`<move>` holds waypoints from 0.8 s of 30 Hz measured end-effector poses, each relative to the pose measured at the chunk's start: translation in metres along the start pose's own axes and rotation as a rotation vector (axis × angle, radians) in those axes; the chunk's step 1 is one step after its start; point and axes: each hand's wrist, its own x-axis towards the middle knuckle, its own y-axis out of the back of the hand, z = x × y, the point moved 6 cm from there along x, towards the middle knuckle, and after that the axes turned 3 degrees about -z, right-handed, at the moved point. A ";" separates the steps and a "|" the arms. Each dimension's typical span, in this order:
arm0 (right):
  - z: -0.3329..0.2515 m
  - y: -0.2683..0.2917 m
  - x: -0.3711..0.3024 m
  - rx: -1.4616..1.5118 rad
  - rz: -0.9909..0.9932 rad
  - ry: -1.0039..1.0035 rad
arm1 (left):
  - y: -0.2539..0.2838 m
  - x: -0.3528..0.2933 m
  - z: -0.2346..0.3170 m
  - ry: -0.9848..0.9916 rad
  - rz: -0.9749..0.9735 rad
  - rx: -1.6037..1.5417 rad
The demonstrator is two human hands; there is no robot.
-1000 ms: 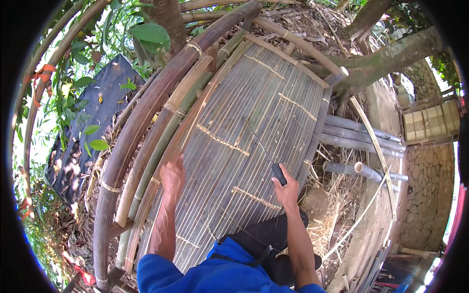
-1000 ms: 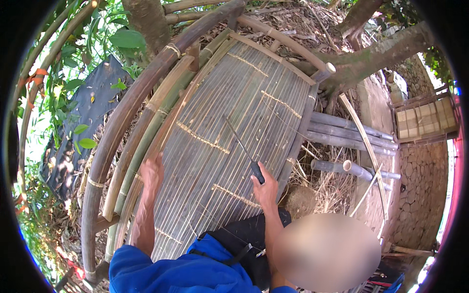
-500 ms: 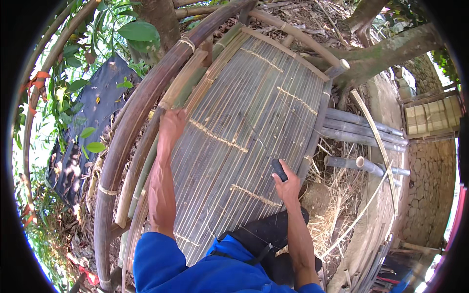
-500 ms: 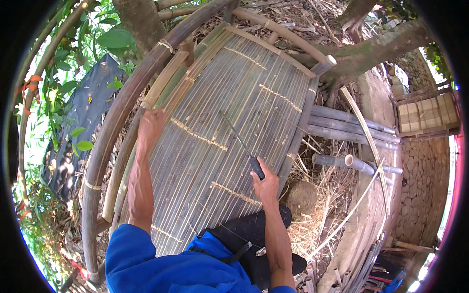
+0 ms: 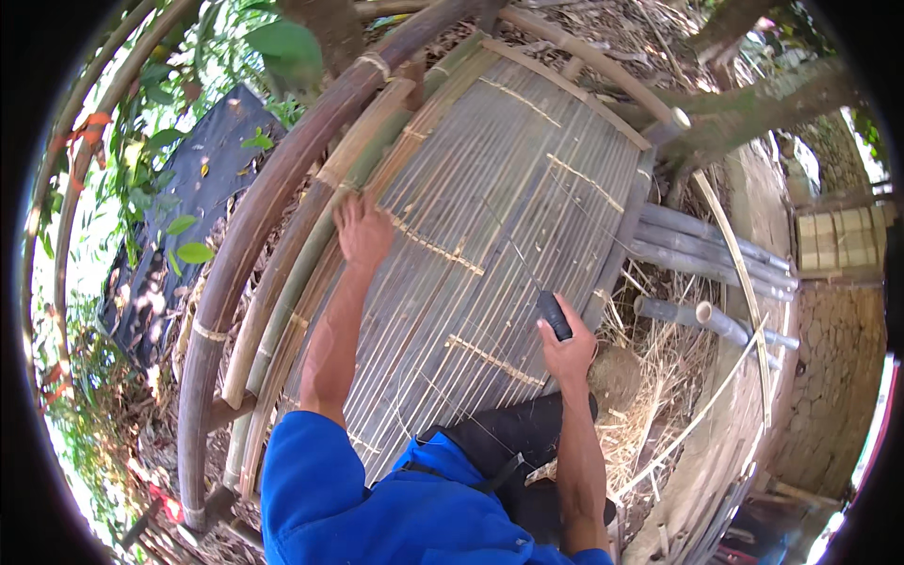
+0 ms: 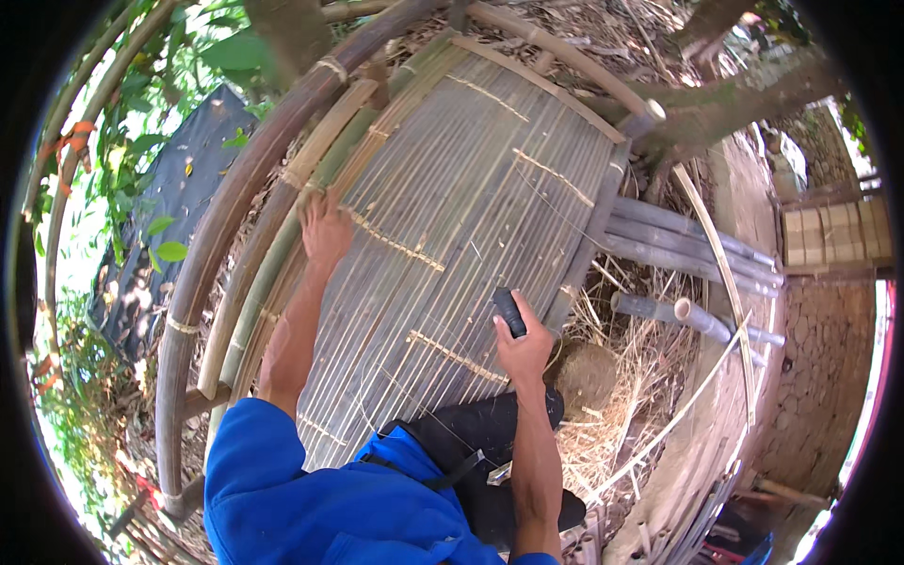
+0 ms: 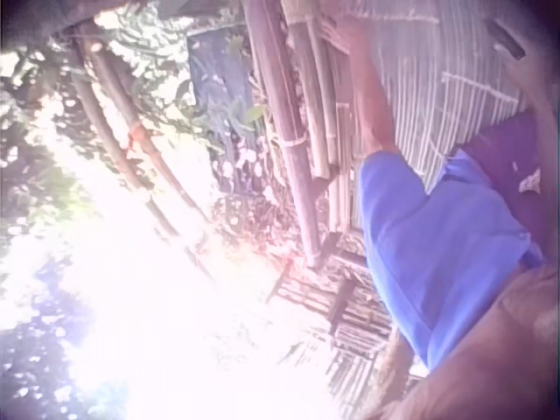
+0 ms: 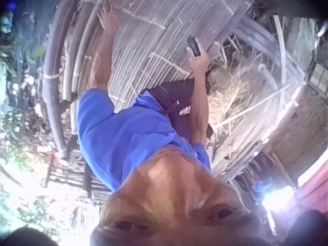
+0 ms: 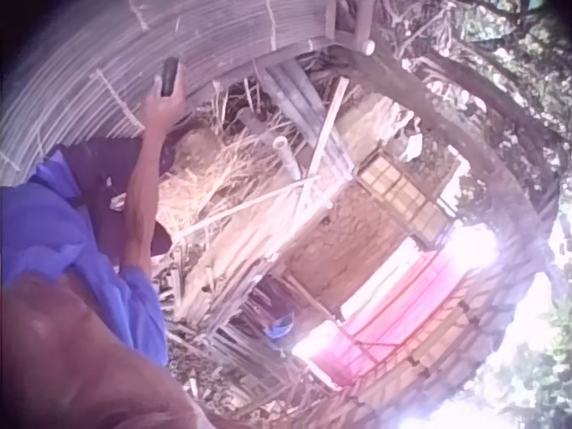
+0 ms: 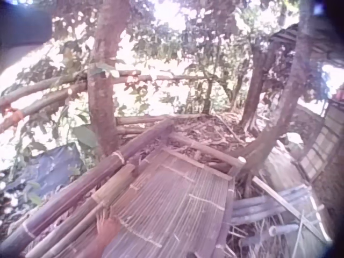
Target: The person strips thin layers from bamboo poles using a large blade, then weaves the resulting strips into a bamboo mat or structure.
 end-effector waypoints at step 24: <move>0.382 0.341 -0.272 0.178 0.554 -0.891 | 0.005 -0.160 0.402 -0.869 -0.313 -0.561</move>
